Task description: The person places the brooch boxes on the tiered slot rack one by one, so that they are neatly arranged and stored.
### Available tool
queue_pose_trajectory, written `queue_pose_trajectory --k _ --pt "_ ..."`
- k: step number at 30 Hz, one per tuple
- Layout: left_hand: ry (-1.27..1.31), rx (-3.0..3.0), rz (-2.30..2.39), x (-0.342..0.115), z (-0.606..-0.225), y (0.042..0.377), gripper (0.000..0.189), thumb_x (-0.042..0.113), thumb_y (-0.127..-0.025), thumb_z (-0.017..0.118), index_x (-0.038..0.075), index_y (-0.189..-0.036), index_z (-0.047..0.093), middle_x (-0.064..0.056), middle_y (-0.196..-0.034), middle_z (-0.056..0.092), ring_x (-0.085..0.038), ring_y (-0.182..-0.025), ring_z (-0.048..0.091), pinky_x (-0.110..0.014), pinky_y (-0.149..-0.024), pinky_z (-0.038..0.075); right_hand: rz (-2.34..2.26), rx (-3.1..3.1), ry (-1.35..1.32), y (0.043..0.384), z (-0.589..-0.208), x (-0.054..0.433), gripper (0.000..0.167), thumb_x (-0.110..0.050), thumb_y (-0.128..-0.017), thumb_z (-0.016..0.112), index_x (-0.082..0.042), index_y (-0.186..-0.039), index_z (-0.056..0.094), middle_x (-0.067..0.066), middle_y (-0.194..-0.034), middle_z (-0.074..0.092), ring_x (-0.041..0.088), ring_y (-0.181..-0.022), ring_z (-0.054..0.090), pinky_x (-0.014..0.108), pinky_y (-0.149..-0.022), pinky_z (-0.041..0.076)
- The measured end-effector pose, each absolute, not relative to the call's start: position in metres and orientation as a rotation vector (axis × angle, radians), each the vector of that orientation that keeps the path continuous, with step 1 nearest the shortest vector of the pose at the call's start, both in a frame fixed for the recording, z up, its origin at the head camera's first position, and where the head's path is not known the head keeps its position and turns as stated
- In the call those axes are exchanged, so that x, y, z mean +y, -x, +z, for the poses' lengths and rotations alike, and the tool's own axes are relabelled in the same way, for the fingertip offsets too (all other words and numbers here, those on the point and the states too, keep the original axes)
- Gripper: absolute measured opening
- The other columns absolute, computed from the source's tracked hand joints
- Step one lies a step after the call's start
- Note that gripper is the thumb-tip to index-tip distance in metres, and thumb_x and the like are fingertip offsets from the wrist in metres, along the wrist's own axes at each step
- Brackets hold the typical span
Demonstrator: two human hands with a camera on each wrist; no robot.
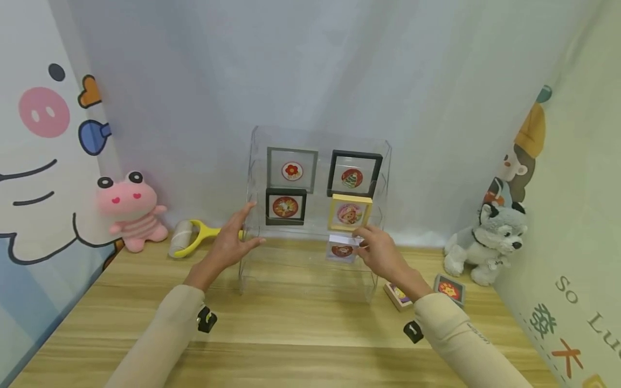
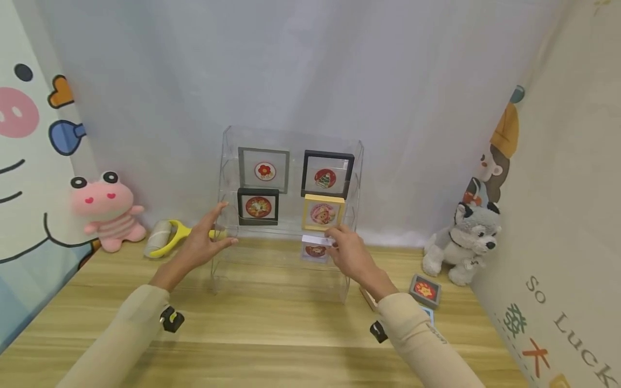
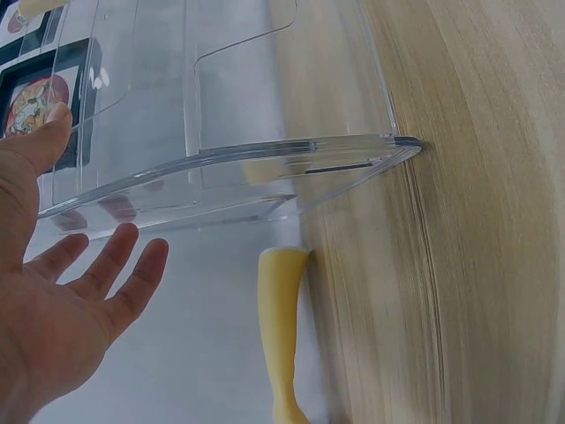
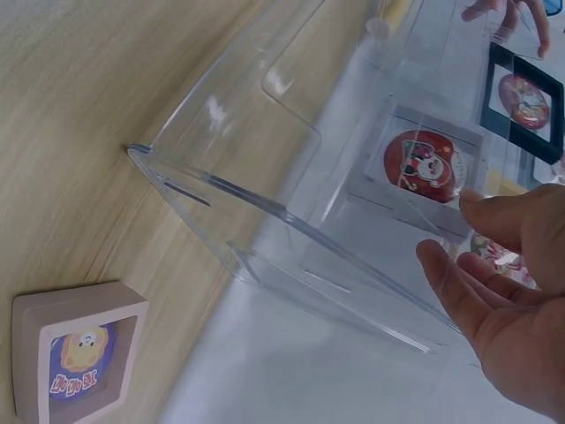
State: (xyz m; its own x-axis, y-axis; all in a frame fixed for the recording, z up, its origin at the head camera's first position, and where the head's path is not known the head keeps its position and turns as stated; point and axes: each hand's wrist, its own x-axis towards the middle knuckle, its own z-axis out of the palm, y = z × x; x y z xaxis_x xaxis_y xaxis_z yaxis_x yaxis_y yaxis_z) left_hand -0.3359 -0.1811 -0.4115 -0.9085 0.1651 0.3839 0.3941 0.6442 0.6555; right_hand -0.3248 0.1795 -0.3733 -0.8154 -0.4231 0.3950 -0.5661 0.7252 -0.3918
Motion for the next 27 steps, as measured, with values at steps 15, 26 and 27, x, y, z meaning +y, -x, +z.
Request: queue_pose_trajectory --k 15,26,27 --pt "0.454 -2.575 -1.133 -0.181 -0.411 0.335 0.087 0.022 -0.089 0.077 0.018 -0.158 0.024 -0.026 -0.155 0.035 -0.044 -0.111 0.055 -0.063 -0.092 0.047 0.947 -2.653 -0.54 0.312 -0.352 0.25 0.046 -0.009 -0.093 0.071 0.0 -0.135 0.055 0.026 -0.117 0.065 0.04 -0.102 0.068 0.05 -0.083 0.059" --pt "0.443 -2.575 -1.114 -0.18 -0.411 0.336 0.087 0.022 -0.089 0.076 0.02 -0.158 0.024 -0.027 -0.154 0.037 -0.042 -0.108 0.055 -0.061 -0.088 0.048 0.905 -3.044 -0.473 0.302 -0.375 0.326 0.069 -0.022 -0.093 0.072 0.003 -0.148 0.038 0.039 -0.133 0.051 0.055 -0.117 0.057 0.057 -0.087 0.055" --pt "0.442 -2.577 -1.117 -0.18 -0.411 0.336 0.087 0.022 -0.089 0.076 0.02 -0.158 0.024 -0.027 -0.154 0.036 -0.042 -0.108 0.055 -0.062 -0.088 0.048 0.897 -3.078 -0.475 0.299 -0.377 0.331 0.071 -0.023 -0.092 0.073 0.004 -0.147 0.038 0.04 -0.132 0.051 0.056 -0.116 0.056 0.056 -0.086 0.055"
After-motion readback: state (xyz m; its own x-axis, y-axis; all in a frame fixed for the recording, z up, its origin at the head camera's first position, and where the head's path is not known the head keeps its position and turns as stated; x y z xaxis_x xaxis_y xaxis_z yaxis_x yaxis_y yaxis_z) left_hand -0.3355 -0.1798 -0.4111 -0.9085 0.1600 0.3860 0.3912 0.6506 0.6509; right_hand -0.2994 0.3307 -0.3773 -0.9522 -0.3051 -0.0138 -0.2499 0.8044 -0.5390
